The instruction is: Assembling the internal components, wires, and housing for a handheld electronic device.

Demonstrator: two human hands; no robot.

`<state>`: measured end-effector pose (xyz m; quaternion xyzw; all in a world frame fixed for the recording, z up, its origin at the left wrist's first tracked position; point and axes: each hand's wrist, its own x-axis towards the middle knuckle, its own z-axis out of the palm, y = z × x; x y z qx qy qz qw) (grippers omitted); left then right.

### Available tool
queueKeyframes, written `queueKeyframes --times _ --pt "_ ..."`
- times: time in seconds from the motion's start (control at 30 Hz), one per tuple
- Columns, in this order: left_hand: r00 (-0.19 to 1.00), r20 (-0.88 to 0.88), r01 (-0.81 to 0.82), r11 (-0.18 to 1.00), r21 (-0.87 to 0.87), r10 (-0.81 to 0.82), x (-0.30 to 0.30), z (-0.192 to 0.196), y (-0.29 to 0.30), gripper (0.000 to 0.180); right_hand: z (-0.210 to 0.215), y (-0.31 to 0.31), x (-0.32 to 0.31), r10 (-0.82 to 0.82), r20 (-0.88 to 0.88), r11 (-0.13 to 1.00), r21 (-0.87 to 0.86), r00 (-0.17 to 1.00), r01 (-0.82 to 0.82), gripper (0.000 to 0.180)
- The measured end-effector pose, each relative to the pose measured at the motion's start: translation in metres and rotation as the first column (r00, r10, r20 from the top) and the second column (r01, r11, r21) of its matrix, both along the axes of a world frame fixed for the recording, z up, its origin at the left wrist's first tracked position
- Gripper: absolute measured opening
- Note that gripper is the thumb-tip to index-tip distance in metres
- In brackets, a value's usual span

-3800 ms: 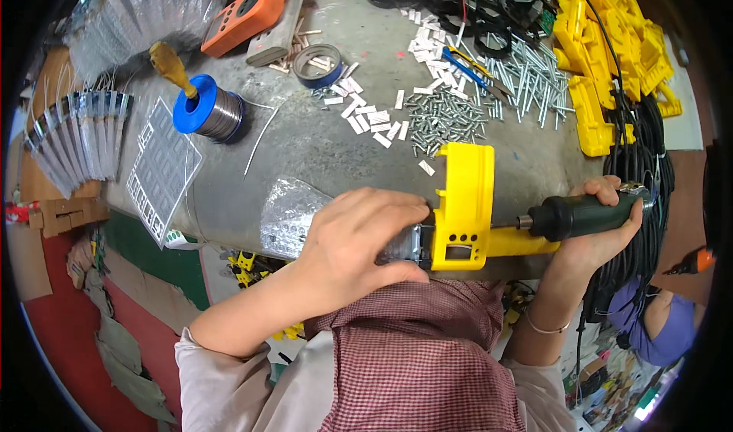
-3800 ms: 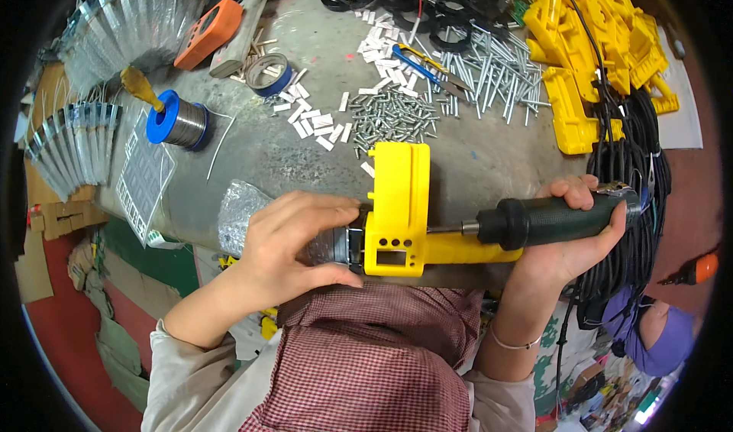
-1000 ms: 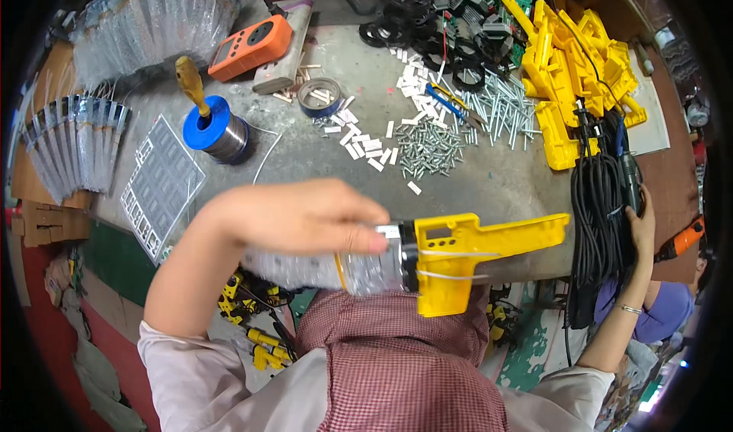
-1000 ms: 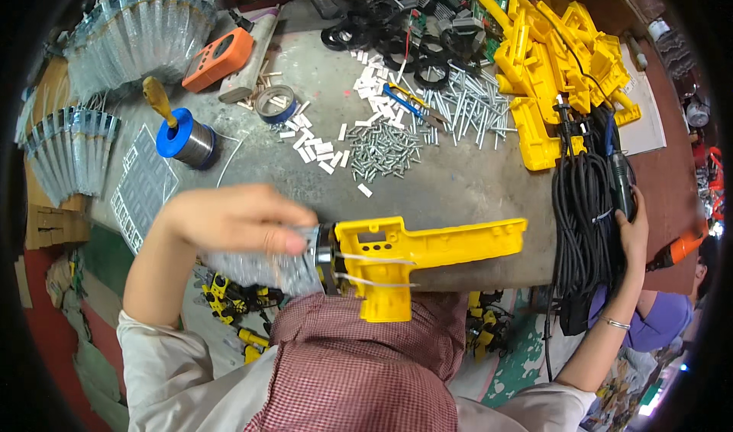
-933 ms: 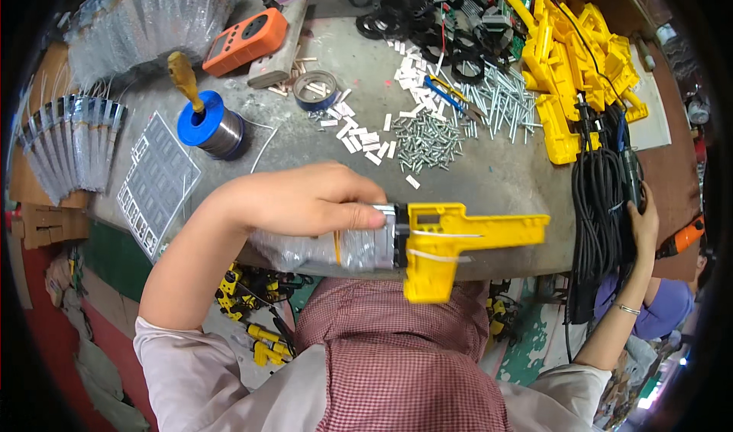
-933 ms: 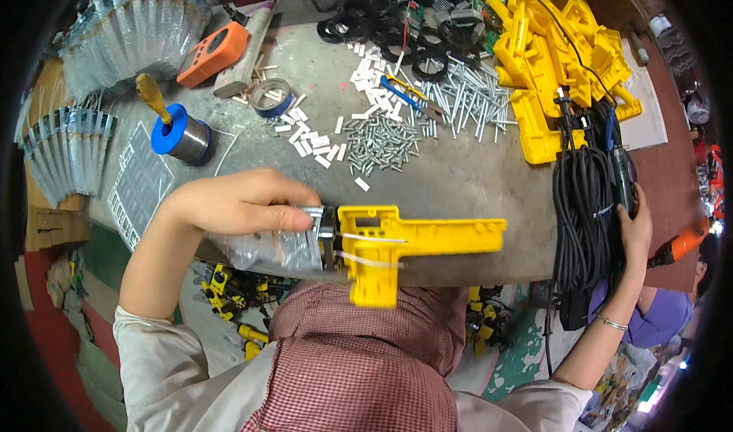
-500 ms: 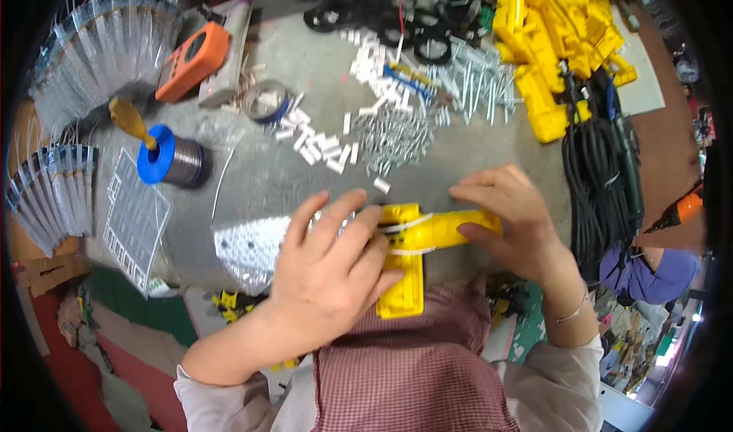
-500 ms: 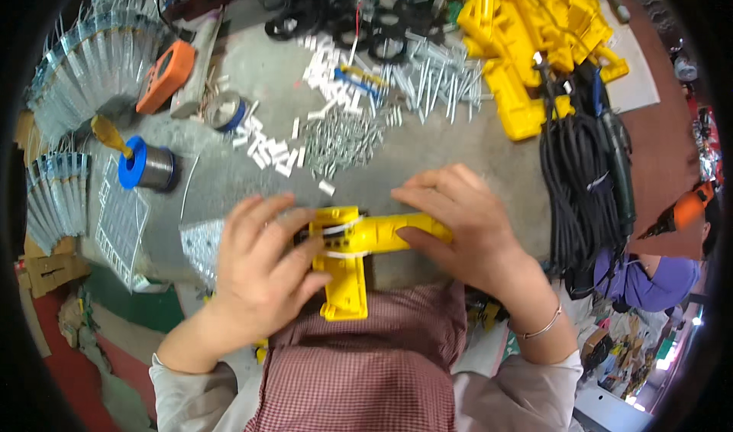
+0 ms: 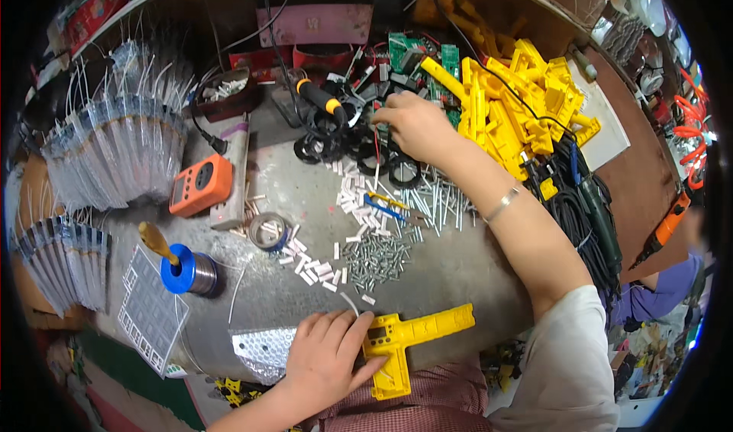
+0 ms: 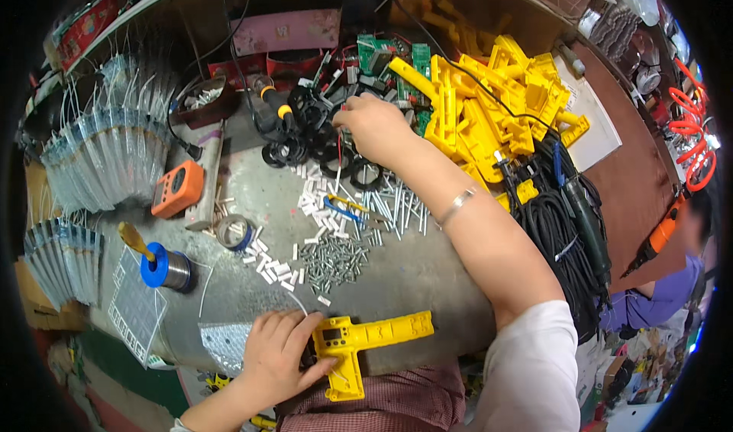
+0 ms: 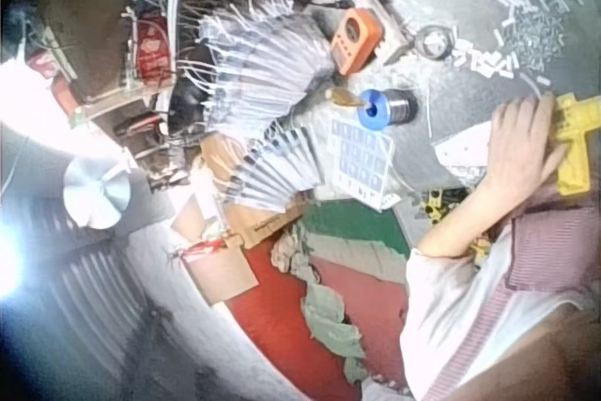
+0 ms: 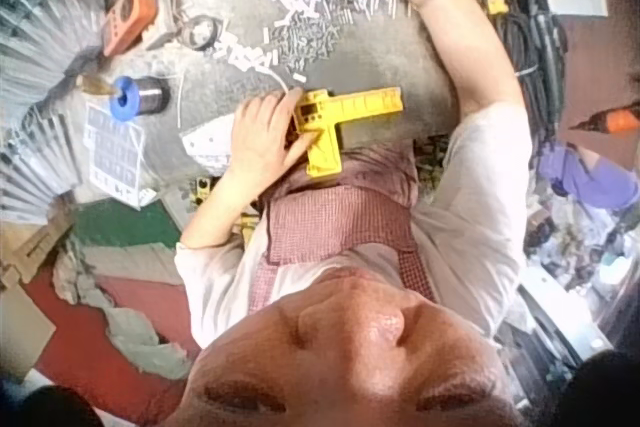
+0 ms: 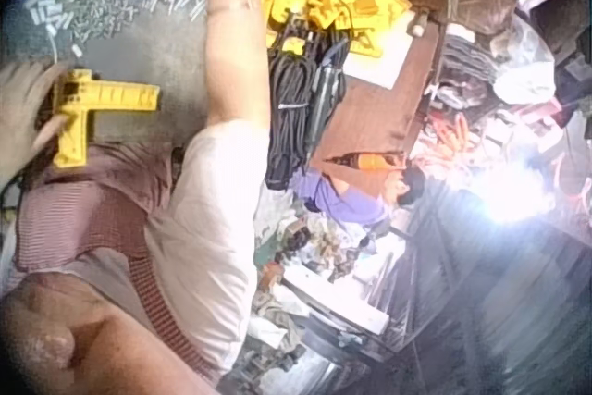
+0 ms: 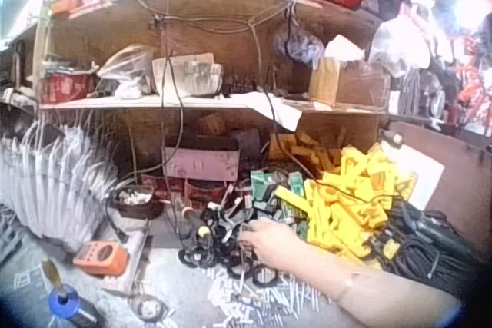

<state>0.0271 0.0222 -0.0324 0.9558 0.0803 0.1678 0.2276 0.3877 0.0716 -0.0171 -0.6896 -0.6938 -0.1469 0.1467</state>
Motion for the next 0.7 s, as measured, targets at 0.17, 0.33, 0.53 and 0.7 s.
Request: queueKeyframes --times 0.17,0.33,0.53,0.7 --pt "0.999 -0.036 -0.031 0.999 -0.013 0.031 0.001 0.000 0.001 0.060 -0.010 0.036 0.011 -0.015 0.171 0.985 -0.166 0.985 0.044 0.025" --pt "0.999 -0.027 -0.029 0.999 -0.032 0.028 -0.001 0.002 0.001 0.060 -0.004 0.018 0.037 0.050 -0.033 0.994 0.104 0.998 -0.047 0.026" --pt "0.976 0.214 0.008 0.976 -0.217 0.040 -0.006 0.010 0.011 0.052 0.058 -0.050 0.017 0.047 -0.929 0.958 0.146 0.368 0.246 0.042" --pt "0.866 0.373 -0.159 0.891 -0.425 0.332 0.028 0.047 0.005 0.073 0.102 -0.134 -0.075 -0.038 -0.928 0.999 -0.027 0.370 0.035 0.045"
